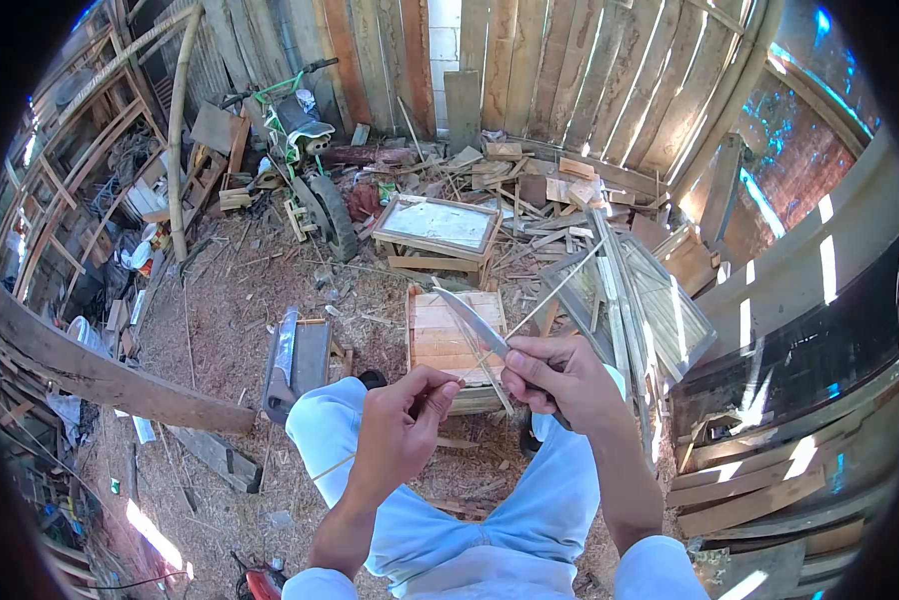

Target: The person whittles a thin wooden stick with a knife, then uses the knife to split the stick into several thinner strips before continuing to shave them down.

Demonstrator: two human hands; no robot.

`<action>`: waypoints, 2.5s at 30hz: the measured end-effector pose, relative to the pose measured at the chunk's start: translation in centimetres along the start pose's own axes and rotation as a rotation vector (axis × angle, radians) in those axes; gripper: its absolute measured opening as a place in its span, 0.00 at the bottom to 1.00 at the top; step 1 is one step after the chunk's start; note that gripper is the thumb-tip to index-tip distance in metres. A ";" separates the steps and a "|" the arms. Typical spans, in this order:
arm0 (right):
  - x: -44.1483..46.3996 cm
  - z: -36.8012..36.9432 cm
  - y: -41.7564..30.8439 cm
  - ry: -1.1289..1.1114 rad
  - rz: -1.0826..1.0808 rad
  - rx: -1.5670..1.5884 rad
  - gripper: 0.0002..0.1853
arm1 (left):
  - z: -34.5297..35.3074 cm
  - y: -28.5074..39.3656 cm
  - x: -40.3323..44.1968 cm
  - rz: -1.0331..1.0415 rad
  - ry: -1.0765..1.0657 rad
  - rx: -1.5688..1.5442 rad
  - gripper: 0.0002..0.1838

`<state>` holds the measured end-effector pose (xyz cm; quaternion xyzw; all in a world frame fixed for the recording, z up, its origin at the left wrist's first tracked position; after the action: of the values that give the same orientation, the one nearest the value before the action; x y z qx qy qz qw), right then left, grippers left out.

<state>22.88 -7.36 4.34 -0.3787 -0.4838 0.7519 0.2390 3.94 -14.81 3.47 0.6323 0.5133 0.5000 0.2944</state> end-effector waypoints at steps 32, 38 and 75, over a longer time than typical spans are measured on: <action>2.1 0.4 1.0 0.057 0.063 -0.046 0.22 | -0.7 -2.1 2.5 0.046 0.080 0.101 0.04; 2.6 0.2 1.4 -0.062 0.019 0.163 0.19 | -0.8 -1.4 1.6 0.136 0.040 0.195 0.04; 0.4 -3.2 -1.4 0.095 -0.085 0.215 0.16 | -1.8 -0.1 -0.1 0.124 0.000 0.271 0.03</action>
<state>25.13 -4.74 4.68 -0.3652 -0.4043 0.7698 0.3325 2.19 -15.13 3.96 0.6967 0.5361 0.4434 0.1751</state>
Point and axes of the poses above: each hand's wrist, its own x-axis towards the middle knuckle, its own z-axis out of the palm, y = z × x, the point moved 1 cm from there along x, towards the middle knuckle, and after that the axes turned 13 degrees about z, right-handed, at the moved point
